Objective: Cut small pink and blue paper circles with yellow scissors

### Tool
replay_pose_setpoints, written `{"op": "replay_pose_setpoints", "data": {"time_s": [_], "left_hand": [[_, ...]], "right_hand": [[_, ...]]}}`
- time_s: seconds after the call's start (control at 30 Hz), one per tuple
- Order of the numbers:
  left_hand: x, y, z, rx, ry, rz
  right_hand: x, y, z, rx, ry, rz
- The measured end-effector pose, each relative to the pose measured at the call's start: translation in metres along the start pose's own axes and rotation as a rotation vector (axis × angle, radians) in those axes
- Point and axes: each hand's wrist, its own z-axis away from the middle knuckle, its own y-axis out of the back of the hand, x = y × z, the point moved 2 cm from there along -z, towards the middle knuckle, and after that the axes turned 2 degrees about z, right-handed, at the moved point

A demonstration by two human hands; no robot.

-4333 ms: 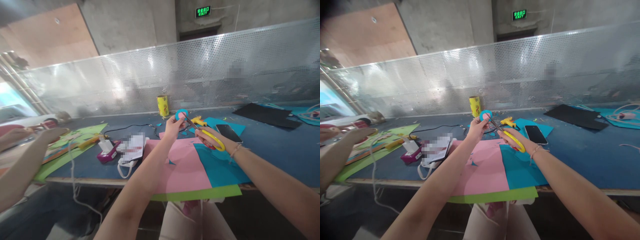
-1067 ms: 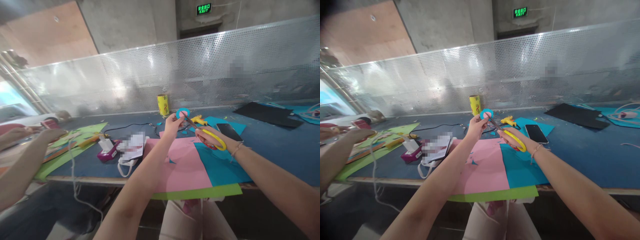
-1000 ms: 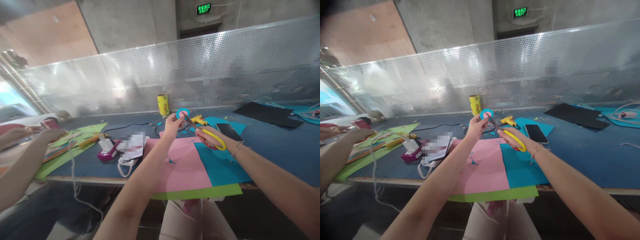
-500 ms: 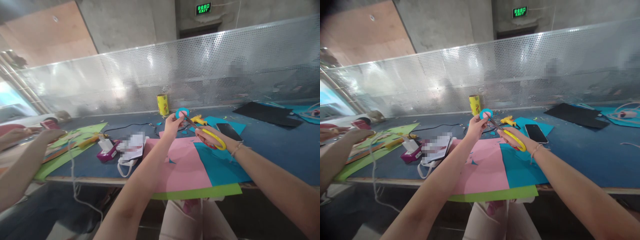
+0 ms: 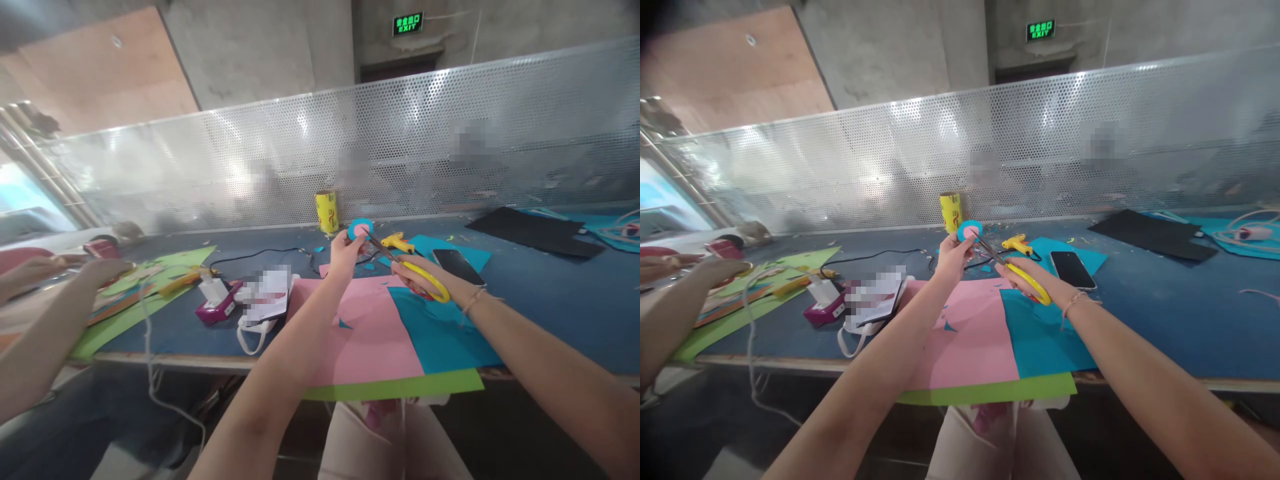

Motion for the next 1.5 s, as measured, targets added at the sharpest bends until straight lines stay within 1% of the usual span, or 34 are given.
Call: {"op": "replay_pose_setpoints", "data": {"time_s": [0.07,0.17,0.2,0.27,0.3,0.37,0.4,0.47,0.6,0.73,0.8,0.9,1.0,1.2,1.5], "left_hand": [[0.001,0.006,-0.004,0.133,-0.053,-0.033],[0.007,0.016,-0.008,0.321,-0.153,-0.062],[0.01,0.018,-0.009,0.354,-0.184,-0.066],[0.012,0.019,-0.009,0.361,-0.214,-0.077],[0.013,0.018,-0.009,0.338,-0.208,-0.085],[0.01,0.013,-0.008,0.253,-0.167,-0.096],[0.008,0.009,-0.007,0.202,-0.141,-0.098],[0.004,0.002,-0.004,0.106,-0.09,-0.097],[-0.002,-0.006,0.006,-0.038,0.0,-0.112],[-0.004,-0.009,0.013,-0.141,0.05,-0.116],[-0.005,-0.01,0.015,-0.173,0.064,-0.097],[-0.007,-0.012,0.017,-0.223,0.063,-0.074],[-0.008,-0.013,0.018,-0.243,0.071,-0.071],[-0.012,-0.013,0.018,-0.252,0.108,-0.081],[-0.017,-0.014,0.015,-0.29,0.11,-0.067]], "right_hand": [[0.005,0.001,-0.006,0.056,0.007,0.132],[0.015,0.004,-0.016,0.18,0.006,0.392],[0.017,0.004,-0.017,0.177,0.004,0.456],[0.022,0.004,-0.018,0.148,-0.021,0.545],[0.023,0.002,-0.018,0.109,-0.013,0.571],[0.022,-0.001,-0.016,0.031,0.04,0.6],[0.021,-0.003,-0.016,0.011,0.079,0.594],[0.02,-0.005,-0.016,0.017,0.139,0.531],[0.022,-0.003,-0.02,0.072,0.168,0.333],[0.017,0.005,-0.023,0.264,0.251,0.214],[0.015,0.007,-0.024,0.295,0.27,0.082],[0.013,0.007,-0.024,0.258,0.258,-0.106],[0.012,0.003,-0.023,0.244,0.22,-0.199],[0.009,0.001,-0.022,0.238,0.175,-0.26],[0.006,0.002,-0.019,0.203,0.157,-0.279]]}}
